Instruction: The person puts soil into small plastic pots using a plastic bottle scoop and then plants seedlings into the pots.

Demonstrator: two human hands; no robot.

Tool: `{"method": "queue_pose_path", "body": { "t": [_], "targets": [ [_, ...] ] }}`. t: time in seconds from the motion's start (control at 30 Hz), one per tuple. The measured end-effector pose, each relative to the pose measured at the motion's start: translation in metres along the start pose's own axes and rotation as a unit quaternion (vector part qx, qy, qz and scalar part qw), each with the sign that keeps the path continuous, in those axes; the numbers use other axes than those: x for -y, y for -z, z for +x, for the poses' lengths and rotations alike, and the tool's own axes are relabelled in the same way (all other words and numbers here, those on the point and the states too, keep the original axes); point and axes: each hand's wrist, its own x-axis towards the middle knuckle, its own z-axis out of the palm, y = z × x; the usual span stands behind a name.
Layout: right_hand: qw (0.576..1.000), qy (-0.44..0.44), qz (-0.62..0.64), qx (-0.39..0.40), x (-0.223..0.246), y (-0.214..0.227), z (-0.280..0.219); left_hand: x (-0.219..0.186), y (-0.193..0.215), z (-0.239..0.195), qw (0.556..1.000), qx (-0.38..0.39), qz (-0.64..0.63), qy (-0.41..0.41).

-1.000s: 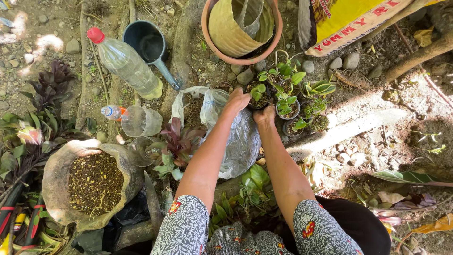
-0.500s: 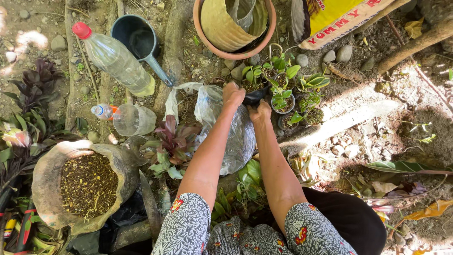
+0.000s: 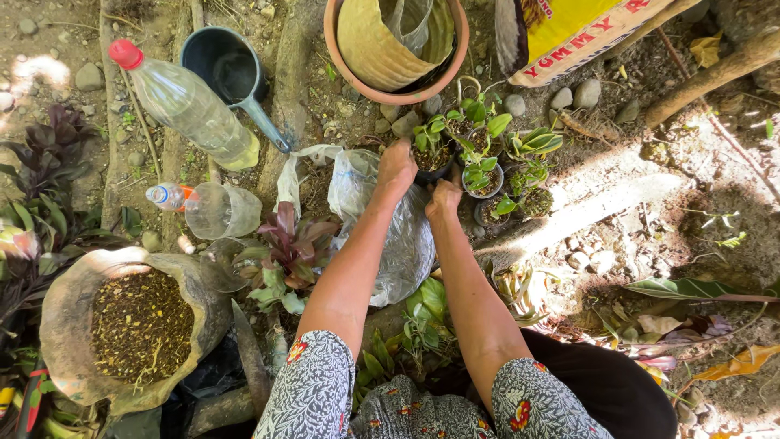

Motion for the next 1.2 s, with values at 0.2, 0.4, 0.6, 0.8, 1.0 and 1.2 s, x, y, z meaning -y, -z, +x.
{"method": "queue_pose_path", "body": {
  "t": [0.2, 0.4, 0.6, 0.8, 1.0, 1.2],
  "targets": [
    [0.859, 0.087, -0.504, 0.033, 0.025, -0.005, 0.003, 0.000, 0.000, -0.010, 0.999, -0.023, -0.005, -0.025],
    [0.636, 0.151, -0.755, 0.051, 0.064, -0.028, -0.028, 0.029, -0.026, 0.002, 0.998, 0.012, 0.037, 0.048],
    [0.933, 0.093, -0.345, 0.047, 0.041, -0.015, -0.026, 0.035, -0.028, 0.014, 0.981, 0.093, 0.066, 0.154],
    [0.906, 0.181, -0.380, 0.036, 0.042, -0.011, -0.039, 0.029, -0.023, 0.010, 0.982, 0.100, 0.072, 0.143],
    [0.778, 0.247, -0.575, 0.061, 0.045, -0.006, -0.036, 0.028, -0.022, 0.001, 0.985, 0.019, 0.011, 0.170],
    [0.687, 0.382, -0.609, 0.104, 0.050, 0.017, -0.050, 0.003, 0.037, -0.043, 0.982, -0.006, -0.126, 0.141]
  ]
}}
